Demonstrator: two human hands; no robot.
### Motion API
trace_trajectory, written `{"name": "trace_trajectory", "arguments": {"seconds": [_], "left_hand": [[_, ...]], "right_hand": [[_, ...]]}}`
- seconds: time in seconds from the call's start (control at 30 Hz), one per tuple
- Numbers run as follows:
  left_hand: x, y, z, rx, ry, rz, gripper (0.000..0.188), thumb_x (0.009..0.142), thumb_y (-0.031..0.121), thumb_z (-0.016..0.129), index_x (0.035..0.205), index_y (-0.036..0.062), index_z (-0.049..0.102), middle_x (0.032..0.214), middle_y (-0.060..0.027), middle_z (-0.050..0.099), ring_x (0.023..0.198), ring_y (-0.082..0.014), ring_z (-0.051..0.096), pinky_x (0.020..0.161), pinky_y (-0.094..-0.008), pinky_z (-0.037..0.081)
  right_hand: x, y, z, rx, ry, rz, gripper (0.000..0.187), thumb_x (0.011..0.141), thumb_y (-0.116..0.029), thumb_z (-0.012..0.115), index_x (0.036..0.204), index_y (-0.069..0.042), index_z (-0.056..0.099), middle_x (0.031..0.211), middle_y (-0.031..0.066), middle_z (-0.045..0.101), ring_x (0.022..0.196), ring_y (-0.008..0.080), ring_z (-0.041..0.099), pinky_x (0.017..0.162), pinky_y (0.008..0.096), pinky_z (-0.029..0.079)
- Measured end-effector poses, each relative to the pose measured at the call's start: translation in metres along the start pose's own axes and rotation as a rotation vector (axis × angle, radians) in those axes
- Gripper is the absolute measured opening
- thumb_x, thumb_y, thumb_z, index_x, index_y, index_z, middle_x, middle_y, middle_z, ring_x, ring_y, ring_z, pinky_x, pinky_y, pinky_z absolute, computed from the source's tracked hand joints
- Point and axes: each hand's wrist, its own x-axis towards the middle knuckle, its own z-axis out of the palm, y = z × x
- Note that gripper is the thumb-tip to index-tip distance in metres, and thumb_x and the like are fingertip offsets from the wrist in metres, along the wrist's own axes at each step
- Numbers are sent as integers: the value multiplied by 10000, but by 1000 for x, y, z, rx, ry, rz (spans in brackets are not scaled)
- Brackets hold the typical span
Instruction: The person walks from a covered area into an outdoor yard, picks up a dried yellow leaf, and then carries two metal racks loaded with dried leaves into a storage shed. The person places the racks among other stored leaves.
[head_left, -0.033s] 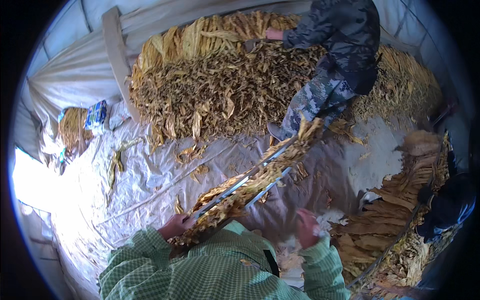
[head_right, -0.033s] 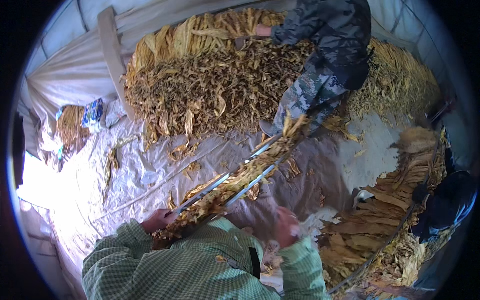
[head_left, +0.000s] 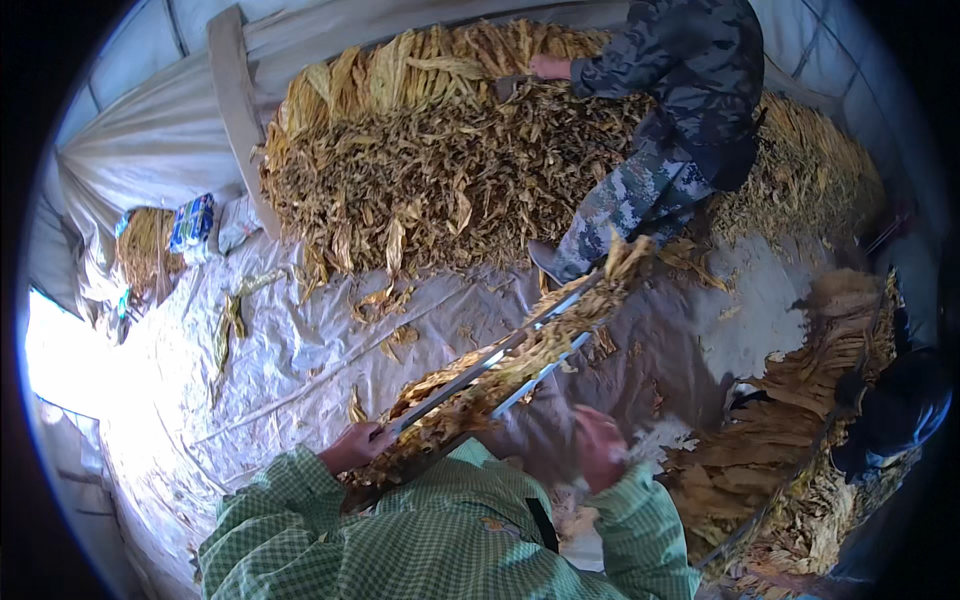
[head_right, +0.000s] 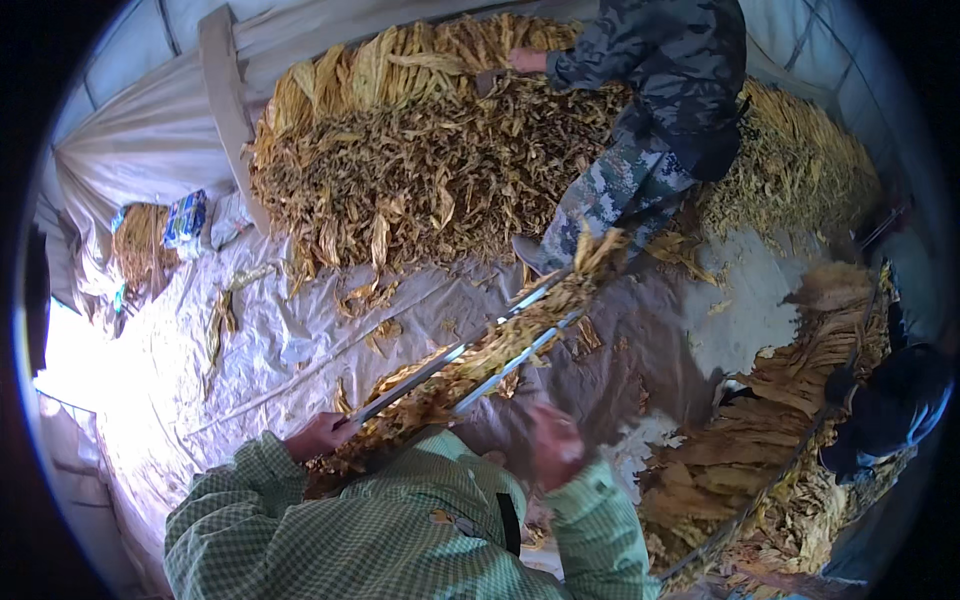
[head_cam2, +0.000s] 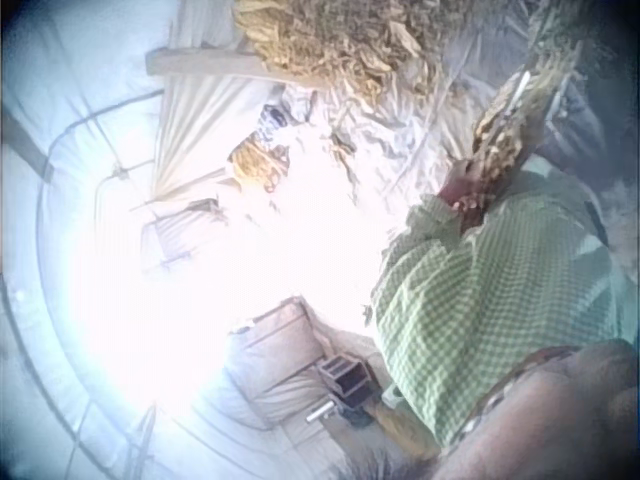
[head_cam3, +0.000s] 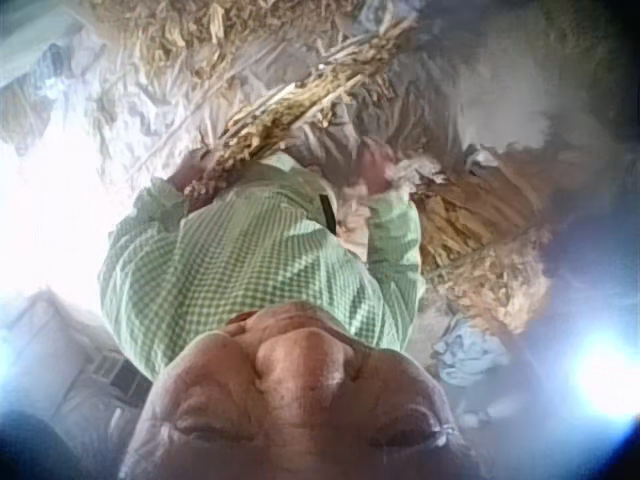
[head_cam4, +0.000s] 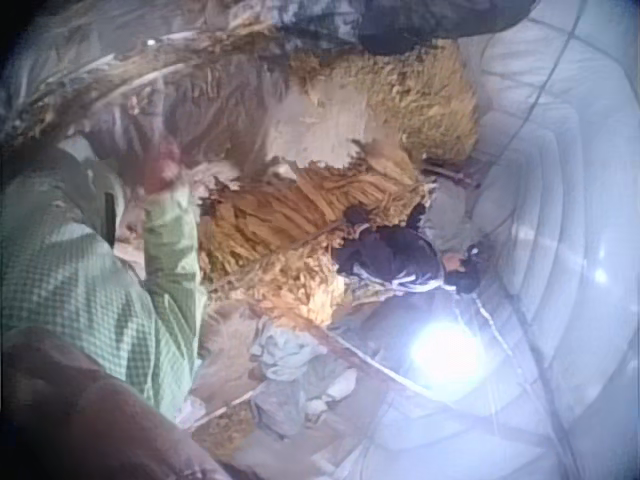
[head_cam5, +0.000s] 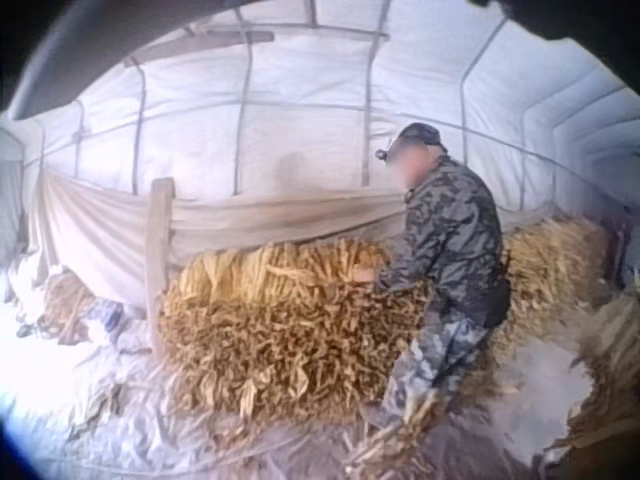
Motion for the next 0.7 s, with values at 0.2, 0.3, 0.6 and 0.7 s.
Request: {"name": "trace_trajectory", "arguments": {"seconds": [0.2,0.3,0.6,0.7], "left_hand": [[-5,24,-4,-131,-139,10,359,817,354,500,810,12,606,604,-87,571,543,-148,539,522,-312,433],[-5,29,-7,-112,-162,53,358,799,336,512,799,-12,597,605,-94,572,557,-145,542,530,-322,440],[-20,39,-7,-127,-254,97,353,802,311,552,795,-41,580,592,-85,559,540,-129,511,494,-311,414],[-12,41,3,-12,-209,258,362,804,327,555,806,-34,584,580,-92,550,515,-152,502,493,-323,408]], "right_hand": [[81,-115,85,29,-163,-339,270,738,-38,529,1007,-23,535,968,130,567,889,276,553,739,382,462],[64,-114,125,-51,-230,-269,207,723,-58,547,928,-32,552,888,106,582,867,272,562,738,380,458],[-2,-138,76,-199,-61,-221,417,661,-87,599,1073,-79,536,1146,98,510,1073,277,470,866,428,388],[-29,-132,32,-228,13,-107,406,647,-68,590,1052,-65,550,1107,104,537,1038,279,495,823,413,410]]}}
